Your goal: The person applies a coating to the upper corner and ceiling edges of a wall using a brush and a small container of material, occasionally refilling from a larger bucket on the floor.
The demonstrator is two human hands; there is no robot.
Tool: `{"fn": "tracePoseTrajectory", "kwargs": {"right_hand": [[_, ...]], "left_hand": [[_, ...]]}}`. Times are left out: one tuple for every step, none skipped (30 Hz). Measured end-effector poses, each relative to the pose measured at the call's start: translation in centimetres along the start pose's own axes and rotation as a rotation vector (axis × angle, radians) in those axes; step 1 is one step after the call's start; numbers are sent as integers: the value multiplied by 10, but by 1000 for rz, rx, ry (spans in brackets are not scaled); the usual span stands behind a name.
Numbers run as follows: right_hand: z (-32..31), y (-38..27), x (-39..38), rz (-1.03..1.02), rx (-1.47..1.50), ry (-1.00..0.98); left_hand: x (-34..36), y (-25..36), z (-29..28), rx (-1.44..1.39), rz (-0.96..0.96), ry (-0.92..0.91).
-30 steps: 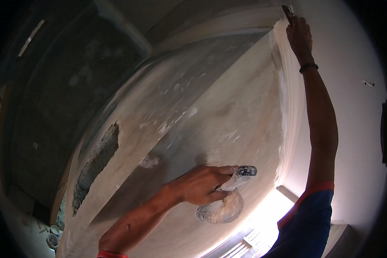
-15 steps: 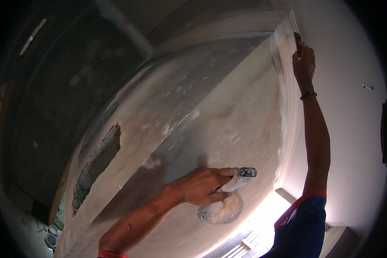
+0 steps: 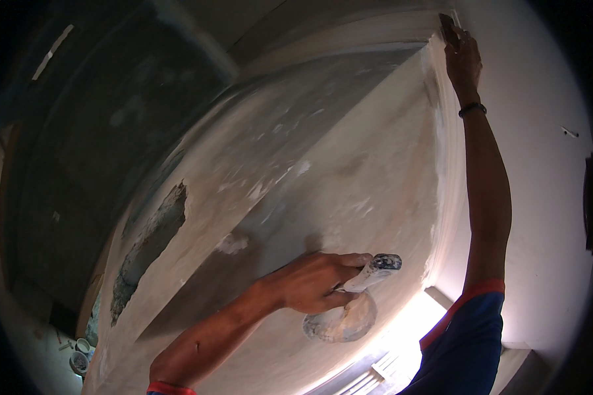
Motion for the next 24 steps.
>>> {"fn": "tracePoseTrajectory", "kwargs": {"right_hand": [[4,5,-5,54,25,-72],[2,1,-11,109,58,-144],[-3,-1,-16,162,87,-215],[-8,-3,-27,100,71,-189],[-16,4,-41,34,40,-160],[-19,6,-53,-29,23,-132],[-20,13,-60,46,78,-144],[-23,21,-65,120,131,-155],[-25,37,-68,193,175,-167],[-22,58,-64,85,81,-64],[-16,52,-52,16,64,-38],[-16,44,-34,-52,50,-15],[-22,45,-18,-124,14,-1],[-21,43,-3,-200,48,23],[-26,43,17,-283,72,51],[-25,30,36,-418,-11,-1],[-25,12,50,-553,-92,-52],[-29,-8,62,-415,-78,-173],[-53,-15,80,-287,-121,-296],[-61,-27,89,-145,-129,-409],[-50,-52,89,-127,-96,-448],[-51,-66,93,-115,-99,-486],[-52,-70,96,-104,-113,-525],[-47,-66,96,-99,-133,-544]], "left_hand": [[1,-1,1,0,1,-9],[1,-1,0,2,-4,-14],[0,0,-1,8,-18,-14],[-1,2,-3,14,-32,-14],[1,5,-3,18,-32,-19],[0,4,-4,25,-33,-16],[0,3,-3,32,-33,-14],[0,2,-2,38,-32,-12],[2,0,0,39,-12,1],[3,-3,4,40,8,14],[1,-5,4,45,9,35],[-1,-5,4,52,19,66],[1,-7,6,46,46,83],[2,-7,6,50,66,102],[3,-5,6,57,72,91],[2,-5,5,66,61,87],[0,-5,4,76,50,85],[-2,-5,3,62,32,72],[5,-2,4,40,67,36],[7,-1,4,27,69,14],[0,-2,1,31,14,26],[-2,-1,0,29,-8,25],[-2,0,-1,23,-21,20],[-1,0,-1,8,-39,2]]}}
Point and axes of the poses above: each hand's wrist, its own x-axis towards the middle knuckle, its own z-axis out of the palm, y = z × x, the point moved 3 cm from there along x, towards the middle knuckle
